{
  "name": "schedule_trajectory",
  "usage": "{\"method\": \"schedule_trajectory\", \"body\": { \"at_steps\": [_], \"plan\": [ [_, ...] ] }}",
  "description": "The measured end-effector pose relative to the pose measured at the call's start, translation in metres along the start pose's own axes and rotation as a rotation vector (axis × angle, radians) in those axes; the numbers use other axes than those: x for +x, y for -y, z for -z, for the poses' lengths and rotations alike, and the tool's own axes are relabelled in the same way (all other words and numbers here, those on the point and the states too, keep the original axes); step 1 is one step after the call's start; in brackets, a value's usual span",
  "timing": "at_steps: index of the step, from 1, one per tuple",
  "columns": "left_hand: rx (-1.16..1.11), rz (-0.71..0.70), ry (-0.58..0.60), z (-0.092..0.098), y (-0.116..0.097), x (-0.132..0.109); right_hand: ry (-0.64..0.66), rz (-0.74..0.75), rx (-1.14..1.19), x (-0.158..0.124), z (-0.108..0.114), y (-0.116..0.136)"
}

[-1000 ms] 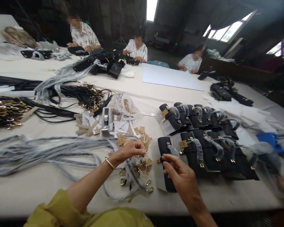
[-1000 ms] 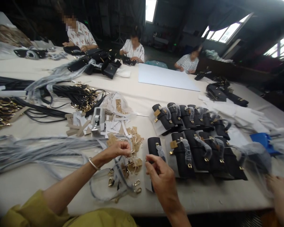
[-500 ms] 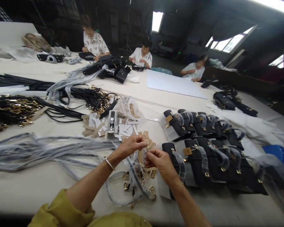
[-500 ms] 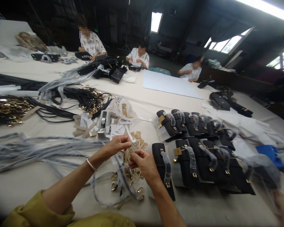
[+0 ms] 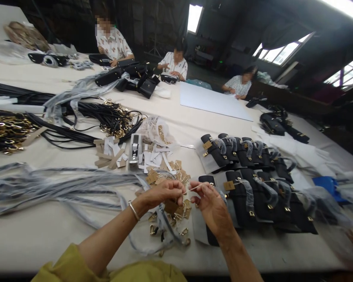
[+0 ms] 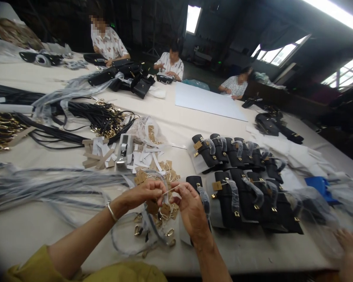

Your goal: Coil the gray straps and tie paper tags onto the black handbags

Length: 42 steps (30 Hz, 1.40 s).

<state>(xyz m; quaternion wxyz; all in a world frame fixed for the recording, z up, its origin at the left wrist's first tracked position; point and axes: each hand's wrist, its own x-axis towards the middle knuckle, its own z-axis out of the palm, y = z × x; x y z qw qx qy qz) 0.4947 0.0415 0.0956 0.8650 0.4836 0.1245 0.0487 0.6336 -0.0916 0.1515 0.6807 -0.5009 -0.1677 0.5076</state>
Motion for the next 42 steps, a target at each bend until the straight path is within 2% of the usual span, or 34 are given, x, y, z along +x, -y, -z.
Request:
{"method": "schedule_trajectory", "body": {
  "at_steps": [6,9,12,14,16,17,20,22,29,34,37,39,40,41,42],
  "plan": [
    [-0.062,0.100,0.084,-0.018,0.010,0.005,-0.073,-0.082,0.206,-0.012,0.021,-0.001],
    [-0.041,0.088,0.084,-0.025,0.010,0.011,-0.112,-0.079,0.232,-0.015,0.026,-0.003],
    [-0.076,-0.002,-0.065,-0.027,0.008,0.018,-0.126,-0.014,0.062,-0.013,0.028,-0.009],
    [-0.159,-0.018,-0.187,-0.026,0.006,0.021,-0.230,0.052,-0.120,-0.012,0.031,-0.017],
    [-0.280,-0.008,-0.272,-0.024,0.006,0.023,-0.323,0.052,-0.236,-0.011,0.033,-0.029],
    [-0.340,-0.012,-0.298,-0.024,0.006,0.024,-0.314,0.012,-0.257,-0.010,0.033,-0.035],
    [-0.484,-0.057,-0.350,-0.022,0.011,0.024,-0.145,-0.155,-0.323,-0.009,0.031,-0.051],
    [-0.512,-0.088,-0.386,-0.019,0.014,0.023,-0.091,-0.196,-0.397,-0.008,0.027,-0.058],
    [-0.138,-0.132,-0.575,-0.001,0.024,0.015,-0.167,-0.138,-0.601,0.000,0.026,-0.051],
    [0.020,-0.152,-0.655,0.027,0.025,0.005,-0.202,-0.069,-0.744,0.002,0.026,-0.039],
    [0.157,-0.169,-0.795,0.049,0.022,-0.001,-0.186,-0.041,-0.724,0.000,0.024,-0.031],
    [0.280,-0.211,-0.868,0.056,0.019,-0.007,-0.162,-0.061,-0.639,-0.003,0.023,-0.027],
    [0.367,-0.237,-0.861,0.056,0.017,-0.009,-0.149,-0.078,-0.591,-0.006,0.022,-0.025],
    [0.457,-0.256,-0.805,0.052,0.015,-0.012,-0.136,-0.095,-0.550,-0.008,0.021,-0.023],
    [0.534,-0.260,-0.696,0.045,0.013,-0.014,-0.124,-0.109,-0.515,-0.010,0.020,-0.021]
  ]
}}
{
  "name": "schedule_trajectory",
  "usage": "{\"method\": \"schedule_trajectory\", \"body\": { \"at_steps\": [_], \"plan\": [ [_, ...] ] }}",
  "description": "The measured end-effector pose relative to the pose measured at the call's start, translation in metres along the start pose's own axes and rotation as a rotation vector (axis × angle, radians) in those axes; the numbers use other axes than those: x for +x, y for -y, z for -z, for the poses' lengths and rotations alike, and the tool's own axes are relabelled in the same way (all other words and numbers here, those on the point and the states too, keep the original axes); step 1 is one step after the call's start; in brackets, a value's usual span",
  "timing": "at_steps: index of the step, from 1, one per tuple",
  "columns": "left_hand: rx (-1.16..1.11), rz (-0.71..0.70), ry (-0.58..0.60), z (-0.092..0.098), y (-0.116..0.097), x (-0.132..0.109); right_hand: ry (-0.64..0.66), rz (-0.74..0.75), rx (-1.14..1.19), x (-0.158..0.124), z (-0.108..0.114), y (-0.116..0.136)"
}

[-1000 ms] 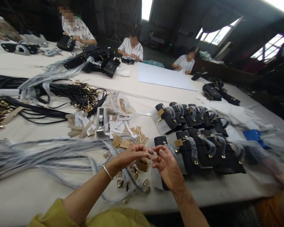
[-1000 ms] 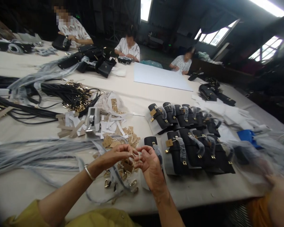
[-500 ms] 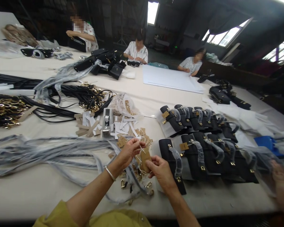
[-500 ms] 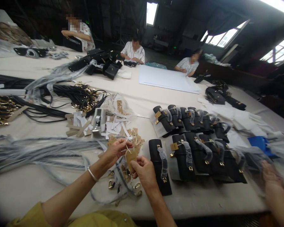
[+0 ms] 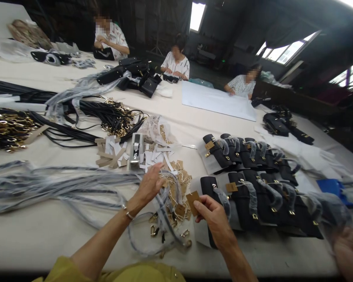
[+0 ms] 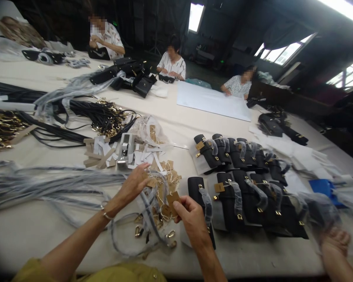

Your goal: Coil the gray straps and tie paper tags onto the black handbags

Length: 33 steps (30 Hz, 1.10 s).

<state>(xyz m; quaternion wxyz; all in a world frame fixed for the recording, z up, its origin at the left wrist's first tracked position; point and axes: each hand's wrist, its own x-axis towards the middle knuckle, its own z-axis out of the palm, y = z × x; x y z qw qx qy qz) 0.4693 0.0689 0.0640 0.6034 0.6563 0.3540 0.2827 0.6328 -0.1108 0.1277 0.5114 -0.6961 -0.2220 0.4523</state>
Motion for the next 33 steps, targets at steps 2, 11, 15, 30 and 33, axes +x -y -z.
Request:
{"method": "schedule_trajectory", "body": {
  "at_steps": [2,11,15,30,33],
  "plan": [
    [0.017,-0.068,0.302,-0.010,-0.014,-0.010,0.021,-0.016,0.051,-0.005,0.000,0.003],
    [-0.350,0.180,0.621,-0.052,-0.037,-0.024,0.043,-0.052,0.075,-0.027,0.025,0.004],
    [-0.375,0.214,0.607,-0.059,-0.041,-0.023,0.027,-0.102,0.037,-0.038,0.044,-0.003],
    [-0.302,0.246,0.791,-0.105,-0.038,-0.032,-0.168,-0.008,-0.284,-0.046,0.064,-0.034],
    [-0.105,0.155,0.773,-0.120,-0.032,-0.031,-0.125,0.061,-0.349,-0.041,0.070,-0.024]
  ]
}}
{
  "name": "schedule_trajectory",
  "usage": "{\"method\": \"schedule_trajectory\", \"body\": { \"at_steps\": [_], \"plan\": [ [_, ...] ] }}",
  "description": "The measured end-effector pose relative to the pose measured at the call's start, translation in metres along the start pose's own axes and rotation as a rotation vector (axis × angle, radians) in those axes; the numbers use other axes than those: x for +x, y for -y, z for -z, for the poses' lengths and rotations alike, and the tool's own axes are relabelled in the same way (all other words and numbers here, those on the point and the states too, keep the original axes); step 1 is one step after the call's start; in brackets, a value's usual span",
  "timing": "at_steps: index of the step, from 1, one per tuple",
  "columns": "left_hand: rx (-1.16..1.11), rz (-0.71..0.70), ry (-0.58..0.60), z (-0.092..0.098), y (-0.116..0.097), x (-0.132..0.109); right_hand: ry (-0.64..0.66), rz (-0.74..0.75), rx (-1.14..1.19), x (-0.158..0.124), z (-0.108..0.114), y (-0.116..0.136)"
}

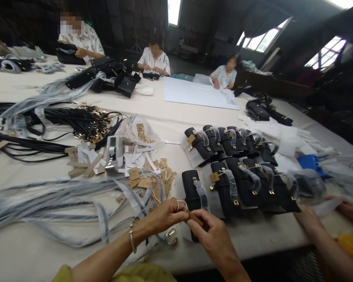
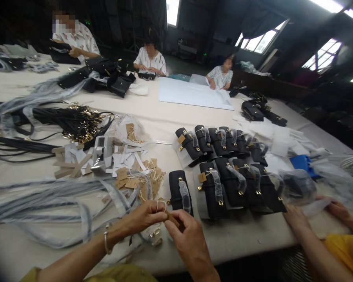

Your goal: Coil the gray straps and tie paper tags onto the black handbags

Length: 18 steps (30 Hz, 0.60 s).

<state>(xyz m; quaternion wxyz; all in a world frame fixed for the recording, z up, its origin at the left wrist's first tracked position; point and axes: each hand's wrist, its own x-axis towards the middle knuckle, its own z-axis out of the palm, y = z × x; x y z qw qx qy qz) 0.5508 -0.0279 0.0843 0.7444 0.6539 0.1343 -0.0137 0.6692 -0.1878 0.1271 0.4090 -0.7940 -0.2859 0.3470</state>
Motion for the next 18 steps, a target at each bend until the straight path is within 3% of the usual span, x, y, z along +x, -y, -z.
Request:
{"method": "schedule_trajectory", "body": {
  "at_steps": [2,4,6,9,12,18],
  "plan": [
    [0.001,0.040,-0.132,-0.001,0.009,0.013,-0.063,-0.010,0.045,0.009,0.018,-0.002],
    [-0.038,0.079,-0.260,0.001,0.020,0.028,-0.211,-0.029,0.070,0.024,0.039,-0.010],
    [-0.063,0.087,-0.327,0.002,0.030,0.045,-0.309,-0.032,0.048,0.042,0.055,-0.024],
    [-0.097,0.088,-0.339,-0.004,0.036,0.067,-0.157,-0.055,0.077,0.070,0.061,-0.043],
    [-0.125,0.088,-0.359,-0.015,0.032,0.080,0.004,-0.064,0.129,0.087,0.052,-0.053],
    [-0.189,0.077,-0.364,-0.023,0.018,0.082,0.056,-0.056,0.179,0.094,0.050,-0.044]
  ]
}}
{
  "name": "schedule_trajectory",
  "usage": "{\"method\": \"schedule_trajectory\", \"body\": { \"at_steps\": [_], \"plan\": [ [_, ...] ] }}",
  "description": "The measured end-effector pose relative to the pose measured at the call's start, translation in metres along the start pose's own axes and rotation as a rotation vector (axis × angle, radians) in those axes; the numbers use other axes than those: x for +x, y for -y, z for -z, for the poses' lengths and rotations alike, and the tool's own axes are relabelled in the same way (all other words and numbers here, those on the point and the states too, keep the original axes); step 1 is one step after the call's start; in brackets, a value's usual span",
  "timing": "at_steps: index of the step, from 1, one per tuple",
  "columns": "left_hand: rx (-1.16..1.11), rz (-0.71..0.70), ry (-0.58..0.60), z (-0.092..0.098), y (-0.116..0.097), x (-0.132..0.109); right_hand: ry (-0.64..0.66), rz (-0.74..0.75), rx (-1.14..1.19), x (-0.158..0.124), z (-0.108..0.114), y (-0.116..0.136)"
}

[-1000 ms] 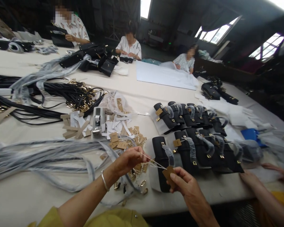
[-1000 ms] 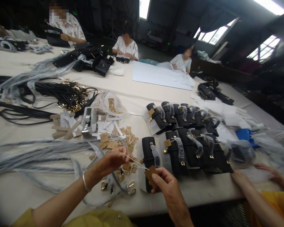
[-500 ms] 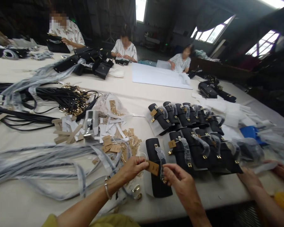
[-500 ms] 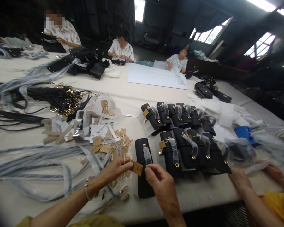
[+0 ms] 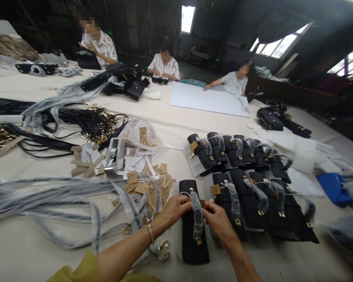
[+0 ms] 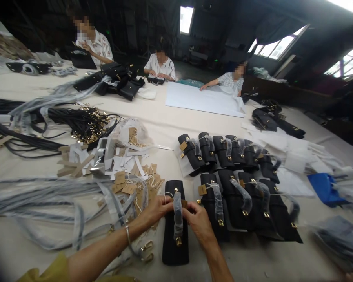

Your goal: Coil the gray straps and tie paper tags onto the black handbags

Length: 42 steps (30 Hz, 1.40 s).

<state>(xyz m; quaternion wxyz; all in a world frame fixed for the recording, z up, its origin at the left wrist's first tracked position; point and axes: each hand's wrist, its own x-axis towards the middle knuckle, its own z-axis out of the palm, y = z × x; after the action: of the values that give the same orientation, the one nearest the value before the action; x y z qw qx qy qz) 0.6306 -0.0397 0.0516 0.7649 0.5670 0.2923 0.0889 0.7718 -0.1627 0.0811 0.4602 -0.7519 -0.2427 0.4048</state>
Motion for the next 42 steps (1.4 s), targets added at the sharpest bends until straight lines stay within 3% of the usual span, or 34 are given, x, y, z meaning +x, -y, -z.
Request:
{"method": "schedule_trajectory", "body": {
  "at_steps": [6,9,12,18,20,23,27,29,32,35,37,42],
  "plan": [
    [-0.171,0.067,0.011,0.039,-0.002,-0.004,-0.205,-0.075,0.237,0.020,0.029,0.001],
    [-0.359,0.061,0.018,0.051,-0.007,-0.002,-0.247,-0.033,0.264,0.035,0.027,0.008],
    [-0.523,0.031,0.014,0.049,-0.014,0.003,-0.199,0.001,0.243,0.045,0.015,0.019],
    [-0.644,0.059,0.078,0.044,-0.015,0.004,-0.040,0.086,-0.276,0.036,0.020,0.024],
    [-0.582,0.070,0.096,0.043,-0.011,0.002,0.047,0.078,-0.376,0.028,0.023,0.018],
    [-0.317,0.106,0.213,0.035,-0.012,-0.005,0.193,0.063,-0.314,0.020,0.020,0.008],
    [0.232,0.014,0.469,0.020,-0.036,-0.020,0.349,0.014,-0.046,0.017,0.013,0.000],
    [0.285,-0.036,0.579,0.017,-0.052,-0.024,0.455,-0.027,0.064,0.017,0.012,-0.001],
    [-0.095,0.009,0.681,0.017,-0.068,-0.019,0.681,-0.158,0.145,0.020,0.011,0.003],
    [-0.636,-0.060,0.571,0.013,-0.070,-0.004,0.789,-0.206,0.171,0.026,0.002,0.010],
    [-0.876,-0.120,0.501,0.006,-0.067,0.006,0.829,-0.215,0.183,0.031,-0.007,0.014],
    [-1.012,-0.146,0.502,0.000,-0.066,0.019,0.899,-0.218,0.261,0.036,-0.014,0.012]
  ]
}}
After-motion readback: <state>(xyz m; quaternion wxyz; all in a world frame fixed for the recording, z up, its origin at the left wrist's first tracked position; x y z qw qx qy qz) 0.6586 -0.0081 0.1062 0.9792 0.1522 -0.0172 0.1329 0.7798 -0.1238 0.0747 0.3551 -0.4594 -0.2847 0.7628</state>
